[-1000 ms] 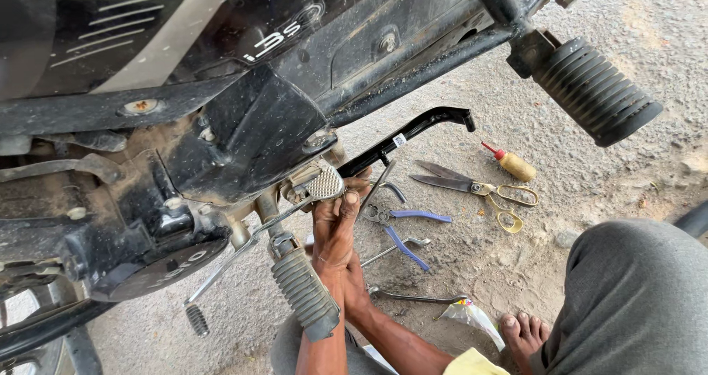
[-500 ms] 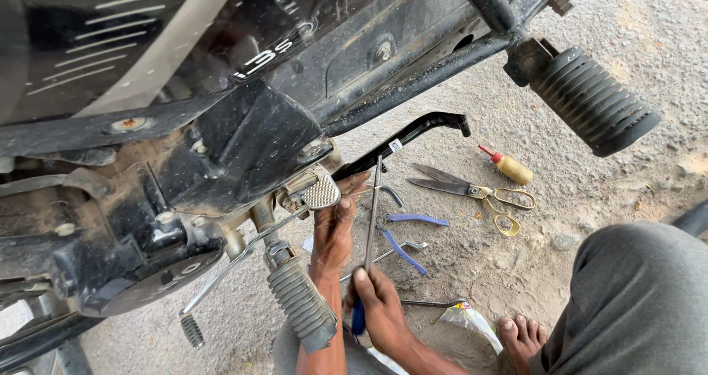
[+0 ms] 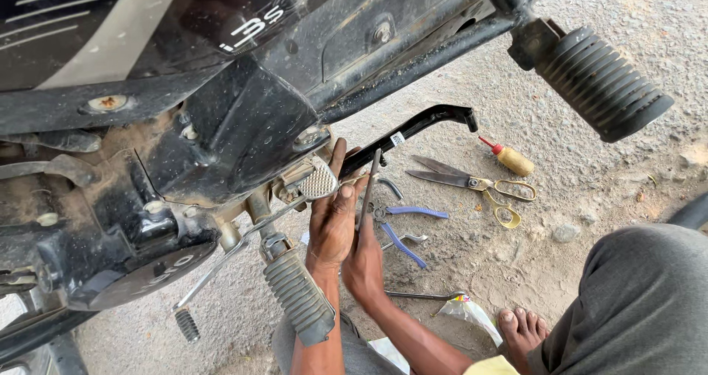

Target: The person is repairing a motorcycle's foot pedal mechanism. They use a screwdriver to adjust a screw and pliers to manipulate a small metal clip or spring on the pedal assembly.

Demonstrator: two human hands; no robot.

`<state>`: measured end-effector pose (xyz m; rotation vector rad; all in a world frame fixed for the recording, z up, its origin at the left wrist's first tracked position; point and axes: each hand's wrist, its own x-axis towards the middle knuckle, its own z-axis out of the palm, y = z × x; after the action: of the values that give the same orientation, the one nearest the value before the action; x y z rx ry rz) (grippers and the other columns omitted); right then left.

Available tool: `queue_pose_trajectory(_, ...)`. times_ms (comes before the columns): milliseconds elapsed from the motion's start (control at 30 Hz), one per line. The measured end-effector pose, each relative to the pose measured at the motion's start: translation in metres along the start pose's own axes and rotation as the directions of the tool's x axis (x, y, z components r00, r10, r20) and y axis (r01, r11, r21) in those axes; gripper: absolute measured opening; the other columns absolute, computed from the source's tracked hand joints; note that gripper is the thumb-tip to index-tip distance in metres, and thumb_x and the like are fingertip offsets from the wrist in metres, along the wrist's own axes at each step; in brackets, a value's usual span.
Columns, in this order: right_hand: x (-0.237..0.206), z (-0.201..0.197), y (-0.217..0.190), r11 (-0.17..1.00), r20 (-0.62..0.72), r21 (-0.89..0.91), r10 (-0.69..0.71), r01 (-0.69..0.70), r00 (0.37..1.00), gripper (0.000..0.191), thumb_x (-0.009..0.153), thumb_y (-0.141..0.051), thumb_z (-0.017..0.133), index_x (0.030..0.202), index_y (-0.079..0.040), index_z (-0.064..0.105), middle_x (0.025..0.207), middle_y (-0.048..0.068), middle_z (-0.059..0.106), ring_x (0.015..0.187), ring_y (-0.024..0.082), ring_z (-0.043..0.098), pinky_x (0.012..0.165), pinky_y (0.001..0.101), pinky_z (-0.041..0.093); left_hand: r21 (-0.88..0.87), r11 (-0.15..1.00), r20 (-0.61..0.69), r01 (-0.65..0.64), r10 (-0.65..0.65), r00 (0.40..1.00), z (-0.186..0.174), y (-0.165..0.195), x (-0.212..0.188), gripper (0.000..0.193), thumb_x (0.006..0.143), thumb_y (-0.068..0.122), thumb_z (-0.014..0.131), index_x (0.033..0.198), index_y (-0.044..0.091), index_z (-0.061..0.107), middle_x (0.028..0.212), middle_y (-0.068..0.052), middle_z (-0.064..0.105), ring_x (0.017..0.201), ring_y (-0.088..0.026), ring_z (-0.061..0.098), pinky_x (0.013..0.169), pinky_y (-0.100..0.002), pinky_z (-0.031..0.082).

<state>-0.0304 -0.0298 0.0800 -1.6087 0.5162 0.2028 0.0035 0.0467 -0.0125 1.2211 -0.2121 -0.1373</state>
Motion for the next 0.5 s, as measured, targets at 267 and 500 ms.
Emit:
queue_pose_trajectory(267,-0.014,0.011,-0.007,0.950,0.121,0.292,-0.150,0.109,0.981,0.052,0.096,-0.028,0.066,0.140,-0.005,0.050,0.128,0.014,0.065,0.117,0.025,0.062,0.095,0.0409,0.053,0.047,0.999,0.014,0.000,-0.001,1.000,-0.002,0.006,-0.002,0.068,0.108,0.030,0.052,0.164,0.006,0.022,0.171,-0.012,0.029,0.146,-0.030,0.046,0.122,-0.048,0.042)
queue_pose_trajectory(500,-0.019,0.019,0.003,0.931,0.196,0.365,-0.084,0.007,0.977,0.045,0.093,-0.027,0.072,0.127,-0.001,0.059,0.115,0.011,0.070,0.105,0.018,0.065,0.090,0.0363,0.055,0.001,1.000,0.024,0.026,-0.026,0.999,-0.008,0.001,-0.003,0.063,0.106,0.026,0.058,0.159,0.002,0.032,0.167,-0.018,0.035,0.147,-0.031,0.047,0.121,-0.049,0.045)
